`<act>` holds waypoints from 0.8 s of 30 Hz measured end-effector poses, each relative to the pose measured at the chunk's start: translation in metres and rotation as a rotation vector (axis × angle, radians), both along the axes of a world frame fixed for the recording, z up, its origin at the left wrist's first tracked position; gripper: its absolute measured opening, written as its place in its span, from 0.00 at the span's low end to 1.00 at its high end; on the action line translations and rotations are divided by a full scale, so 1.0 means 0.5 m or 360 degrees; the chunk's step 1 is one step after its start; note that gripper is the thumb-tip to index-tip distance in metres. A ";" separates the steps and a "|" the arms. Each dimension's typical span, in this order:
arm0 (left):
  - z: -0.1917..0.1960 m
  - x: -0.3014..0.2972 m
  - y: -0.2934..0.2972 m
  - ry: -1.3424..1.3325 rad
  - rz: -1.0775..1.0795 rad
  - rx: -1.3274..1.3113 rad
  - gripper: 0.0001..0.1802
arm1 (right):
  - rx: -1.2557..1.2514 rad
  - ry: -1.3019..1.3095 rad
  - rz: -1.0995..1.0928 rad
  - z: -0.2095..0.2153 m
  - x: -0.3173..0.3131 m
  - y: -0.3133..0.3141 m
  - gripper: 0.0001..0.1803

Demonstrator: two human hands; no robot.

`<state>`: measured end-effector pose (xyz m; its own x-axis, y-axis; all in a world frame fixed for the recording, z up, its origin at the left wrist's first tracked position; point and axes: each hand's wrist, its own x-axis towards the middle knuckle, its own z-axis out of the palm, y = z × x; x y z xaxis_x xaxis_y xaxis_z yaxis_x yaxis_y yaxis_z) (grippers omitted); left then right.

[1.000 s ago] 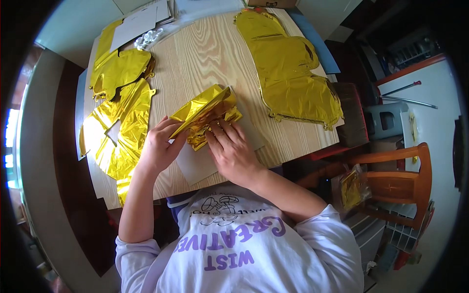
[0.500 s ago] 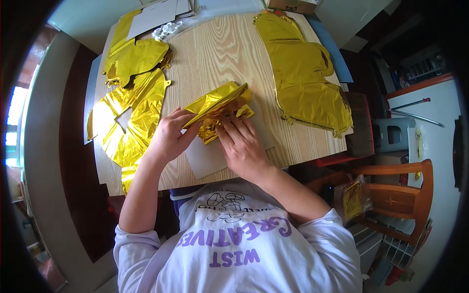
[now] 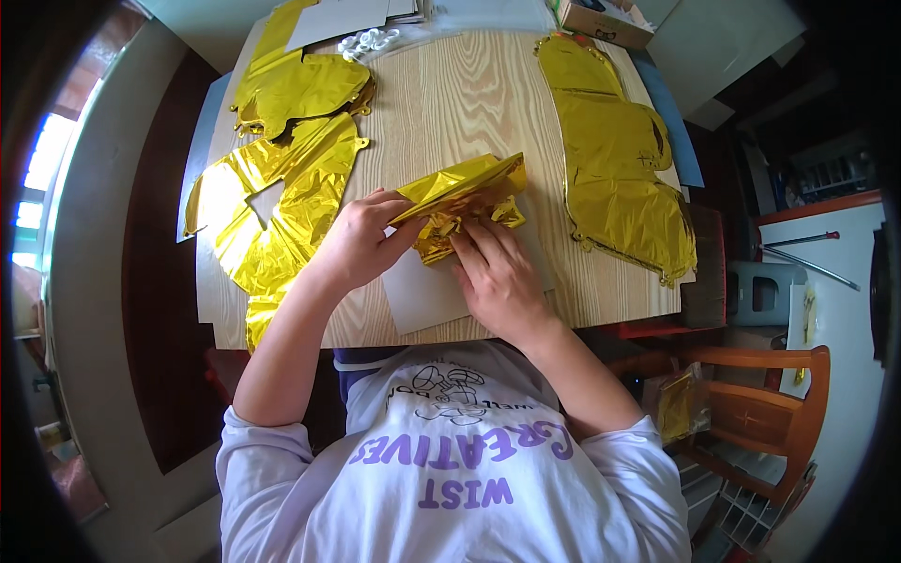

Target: Folding gold foil balloons and placing them into plastic packaging with a paper insert.

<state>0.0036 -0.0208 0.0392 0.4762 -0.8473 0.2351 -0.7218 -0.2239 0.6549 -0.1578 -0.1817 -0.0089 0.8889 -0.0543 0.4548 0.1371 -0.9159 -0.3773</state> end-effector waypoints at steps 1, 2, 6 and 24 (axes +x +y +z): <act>-0.002 0.000 -0.001 0.0039 0.0022 0.0005 0.10 | 0.0010 -0.0007 -0.0002 0.002 -0.001 -0.002 0.24; -0.003 0.001 0.000 0.0075 0.0051 0.0014 0.11 | 0.0023 -0.0017 0.0004 0.007 -0.003 -0.005 0.23; -0.002 0.003 0.001 0.0118 0.0087 0.0026 0.11 | 0.0041 -0.0092 0.0028 0.034 -0.014 -0.019 0.19; 0.015 0.008 -0.007 0.0253 0.0110 0.0039 0.13 | 0.0281 0.0077 -0.0227 0.034 0.013 -0.150 0.27</act>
<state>0.0078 -0.0243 0.0466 0.5629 -0.8159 0.1322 -0.5922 -0.2866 0.7531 -0.1515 -0.2566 0.0079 0.8872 -0.2558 0.3841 -0.0110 -0.8438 -0.5366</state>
